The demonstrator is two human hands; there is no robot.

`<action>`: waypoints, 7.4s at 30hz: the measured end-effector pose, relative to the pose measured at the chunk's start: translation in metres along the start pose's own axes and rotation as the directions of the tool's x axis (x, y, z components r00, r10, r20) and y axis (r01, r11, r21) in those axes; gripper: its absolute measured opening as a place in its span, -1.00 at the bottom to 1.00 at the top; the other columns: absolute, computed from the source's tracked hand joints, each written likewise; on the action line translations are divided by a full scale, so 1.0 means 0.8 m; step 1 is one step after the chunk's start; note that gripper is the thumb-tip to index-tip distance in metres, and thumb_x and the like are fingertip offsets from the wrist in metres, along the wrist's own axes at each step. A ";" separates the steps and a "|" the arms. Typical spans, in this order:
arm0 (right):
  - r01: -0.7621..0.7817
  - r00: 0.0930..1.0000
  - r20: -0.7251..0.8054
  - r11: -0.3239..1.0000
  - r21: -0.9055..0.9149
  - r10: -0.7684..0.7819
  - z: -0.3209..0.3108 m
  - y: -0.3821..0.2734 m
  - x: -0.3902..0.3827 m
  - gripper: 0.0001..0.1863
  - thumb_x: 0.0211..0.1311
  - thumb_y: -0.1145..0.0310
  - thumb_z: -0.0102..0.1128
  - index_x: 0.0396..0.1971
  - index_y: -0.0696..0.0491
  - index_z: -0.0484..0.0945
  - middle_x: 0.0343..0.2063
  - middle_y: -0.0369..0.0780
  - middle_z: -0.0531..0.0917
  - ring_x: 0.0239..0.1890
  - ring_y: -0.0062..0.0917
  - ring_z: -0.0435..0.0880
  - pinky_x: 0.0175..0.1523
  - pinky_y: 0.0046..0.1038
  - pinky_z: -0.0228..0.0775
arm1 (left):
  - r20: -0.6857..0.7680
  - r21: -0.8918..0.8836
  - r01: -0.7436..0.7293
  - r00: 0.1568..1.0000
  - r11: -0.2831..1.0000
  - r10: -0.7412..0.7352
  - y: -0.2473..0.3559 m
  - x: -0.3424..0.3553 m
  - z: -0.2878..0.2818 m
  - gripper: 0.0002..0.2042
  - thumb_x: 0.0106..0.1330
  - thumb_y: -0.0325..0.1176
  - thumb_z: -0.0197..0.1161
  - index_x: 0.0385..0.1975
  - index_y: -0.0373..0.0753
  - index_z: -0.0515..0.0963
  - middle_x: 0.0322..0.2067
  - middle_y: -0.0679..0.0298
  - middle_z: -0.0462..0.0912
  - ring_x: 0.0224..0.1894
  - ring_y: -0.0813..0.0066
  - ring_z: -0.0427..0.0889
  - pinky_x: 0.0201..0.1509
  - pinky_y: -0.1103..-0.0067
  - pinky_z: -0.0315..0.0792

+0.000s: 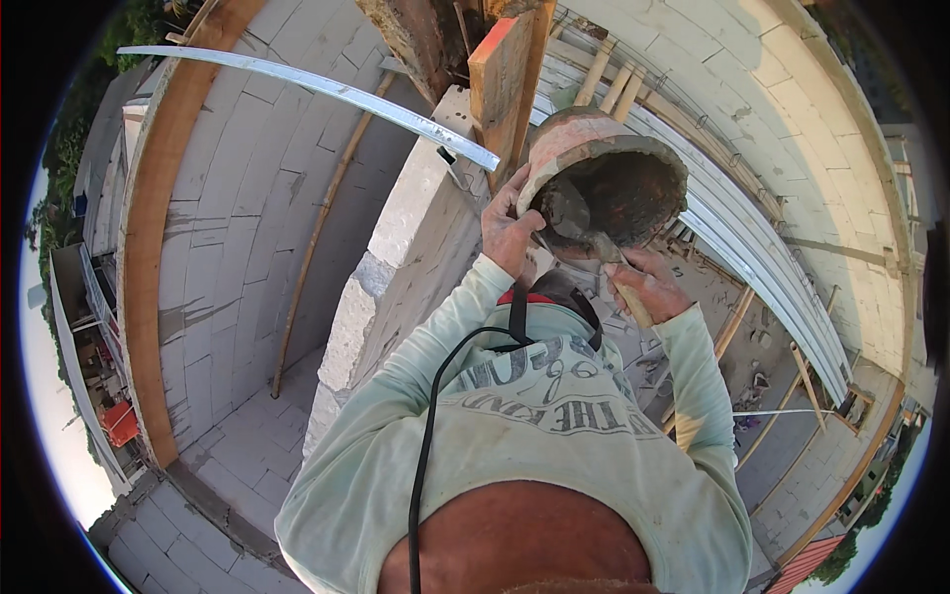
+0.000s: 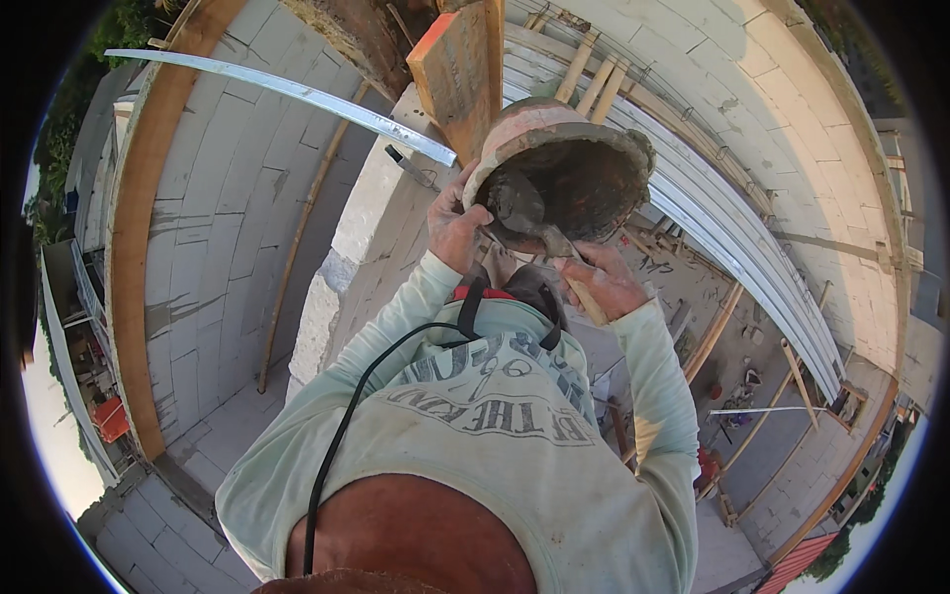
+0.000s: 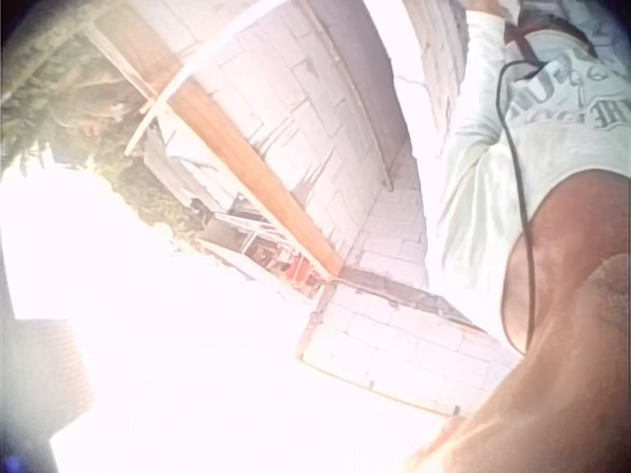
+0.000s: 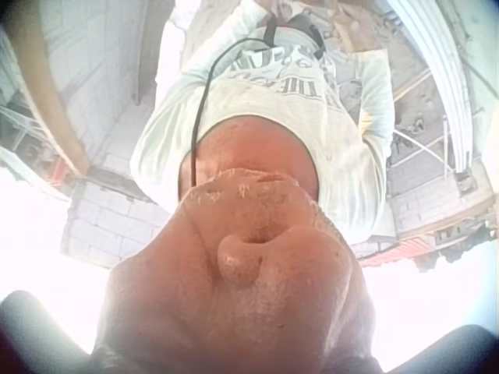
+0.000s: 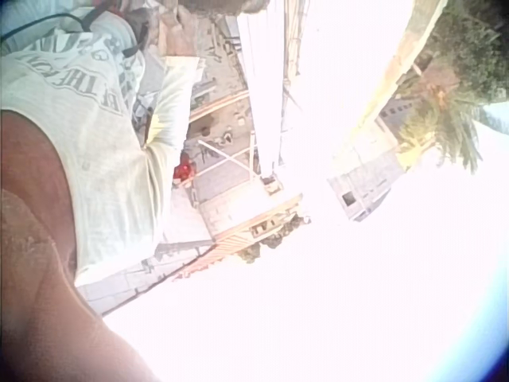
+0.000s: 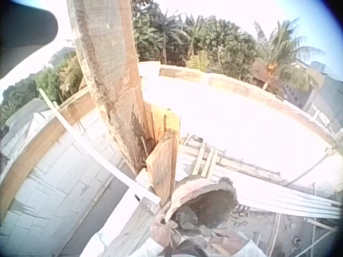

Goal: The person applies mortar to a vertical surface and then places a brick onto the mortar bed using a trowel and their hands.

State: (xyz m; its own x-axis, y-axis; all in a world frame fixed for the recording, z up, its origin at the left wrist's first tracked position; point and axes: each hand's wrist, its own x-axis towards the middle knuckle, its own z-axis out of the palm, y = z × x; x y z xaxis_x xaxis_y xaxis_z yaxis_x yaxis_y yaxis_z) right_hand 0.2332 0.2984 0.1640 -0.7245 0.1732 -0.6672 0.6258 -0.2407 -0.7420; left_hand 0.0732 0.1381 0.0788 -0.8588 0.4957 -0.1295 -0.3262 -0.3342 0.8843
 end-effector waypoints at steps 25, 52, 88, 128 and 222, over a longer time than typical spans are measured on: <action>0.233 0.344 -0.077 0.164 -0.958 -0.936 0.050 -0.211 0.159 -0.54 0.09 0.34 0.27 -0.02 0.14 0.37 -0.18 0.05 0.57 -0.22 0.00 0.59 -0.18 -0.11 0.42 | -0.181 -0.142 0.342 0.913 0.929 -0.364 -0.010 -0.019 -0.036 -0.79 -0.16 -0.72 0.12 -0.64 -0.23 0.28 0.21 0.16 0.41 -0.45 0.61 0.42 -0.50 0.66 0.29; -0.115 0.900 0.335 -0.895 -0.431 -0.277 0.168 -0.411 0.233 -0.82 0.10 0.43 0.14 -0.33 0.08 0.68 -0.29 -0.04 0.69 -0.18 -0.21 0.69 -0.08 -0.30 0.56 | -0.278 -0.059 0.159 0.946 0.986 -0.169 -0.048 -0.047 -0.071 -0.83 -0.17 -0.57 0.18 -0.61 -0.30 0.30 0.27 0.10 0.33 -0.15 0.47 0.46 -0.19 0.59 0.31; -0.027 0.764 0.596 -0.936 -0.352 -0.247 0.139 -0.422 0.196 -0.88 0.02 0.40 0.19 -0.44 0.04 0.67 -0.44 -0.10 0.67 -0.33 -0.25 0.69 -0.22 -0.27 0.53 | -0.293 -0.116 0.221 0.924 0.968 -0.245 -0.037 -0.062 -0.080 -0.35 -0.13 -0.61 0.15 0.15 -0.36 0.41 -0.49 0.48 0.41 -0.49 0.70 0.30 -0.44 0.73 0.19; -0.026 0.769 0.505 -0.809 -0.588 -0.392 0.246 -0.322 0.055 -0.64 0.16 0.33 0.19 -0.02 0.01 0.49 -0.33 -0.12 0.64 -0.33 -0.30 0.70 -0.34 -0.32 0.52 | -0.198 -0.056 0.276 0.939 0.960 -0.281 -0.015 -0.087 -0.130 -0.78 -0.21 -0.61 0.18 -0.67 -0.28 0.23 0.26 -0.02 0.32 0.12 0.34 0.39 0.03 0.58 0.27; 0.334 0.904 -0.421 0.489 0.806 0.078 -0.014 0.231 0.065 -0.86 0.27 0.27 0.08 -0.32 0.01 0.40 -0.50 -0.31 0.48 -0.53 -0.57 0.45 -0.42 -0.48 0.36 | -0.221 0.620 0.289 0.956 0.730 -0.191 -0.023 -0.124 -0.203 -0.79 -0.09 -0.50 0.18 -0.42 -0.44 0.48 0.07 0.11 0.56 -0.28 0.53 0.48 -0.21 0.60 0.40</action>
State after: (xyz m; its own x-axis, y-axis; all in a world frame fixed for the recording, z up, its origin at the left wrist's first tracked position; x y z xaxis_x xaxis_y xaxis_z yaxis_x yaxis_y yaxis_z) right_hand 0.3144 0.2732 -0.0087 -0.4845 0.5399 -0.6883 -0.1690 -0.8298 -0.5319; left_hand 0.1001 -0.0347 0.0023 -0.8464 0.3607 -0.3918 -0.2412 0.3963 0.8859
